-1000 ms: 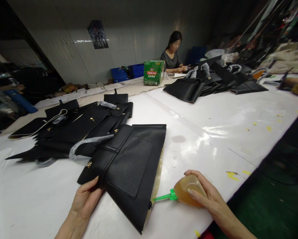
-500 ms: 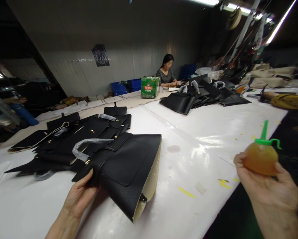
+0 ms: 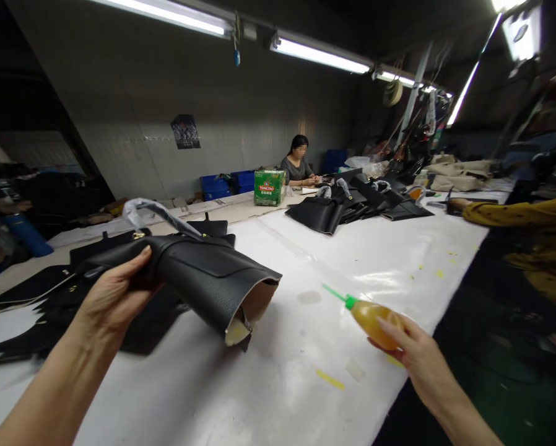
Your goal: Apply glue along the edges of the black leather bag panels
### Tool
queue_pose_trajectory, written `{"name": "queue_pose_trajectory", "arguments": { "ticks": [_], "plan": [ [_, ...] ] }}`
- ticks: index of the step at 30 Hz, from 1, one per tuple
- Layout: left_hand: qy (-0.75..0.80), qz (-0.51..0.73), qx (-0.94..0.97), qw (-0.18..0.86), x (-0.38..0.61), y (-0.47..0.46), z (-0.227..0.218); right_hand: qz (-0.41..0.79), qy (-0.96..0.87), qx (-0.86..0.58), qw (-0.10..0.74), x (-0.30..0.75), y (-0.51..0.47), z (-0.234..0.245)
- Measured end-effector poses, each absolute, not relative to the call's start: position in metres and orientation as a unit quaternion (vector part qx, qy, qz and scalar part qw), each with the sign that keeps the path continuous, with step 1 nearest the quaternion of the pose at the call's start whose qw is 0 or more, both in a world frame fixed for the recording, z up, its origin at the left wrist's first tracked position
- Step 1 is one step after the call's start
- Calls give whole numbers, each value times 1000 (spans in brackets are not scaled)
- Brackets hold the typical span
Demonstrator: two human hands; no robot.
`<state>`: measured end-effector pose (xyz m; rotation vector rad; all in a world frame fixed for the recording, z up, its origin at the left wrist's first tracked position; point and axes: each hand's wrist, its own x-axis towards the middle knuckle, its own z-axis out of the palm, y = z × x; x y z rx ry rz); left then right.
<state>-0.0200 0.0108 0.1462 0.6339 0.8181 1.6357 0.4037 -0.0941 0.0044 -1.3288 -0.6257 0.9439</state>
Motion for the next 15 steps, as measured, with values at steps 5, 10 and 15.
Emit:
{"name": "queue_pose_trajectory", "arguments": {
  "ticks": [5,10,15],
  "plan": [
    [345,714,311,524,8,22,195,592,-463,-492,439,344,-116,13],
    [332,726,301,522,13,32,203,645,-283,-413,577,363,-122,13],
    [313,740,282,524,8,40,196,476,-233,-446,721,438,-102,-10]
  ]
}}
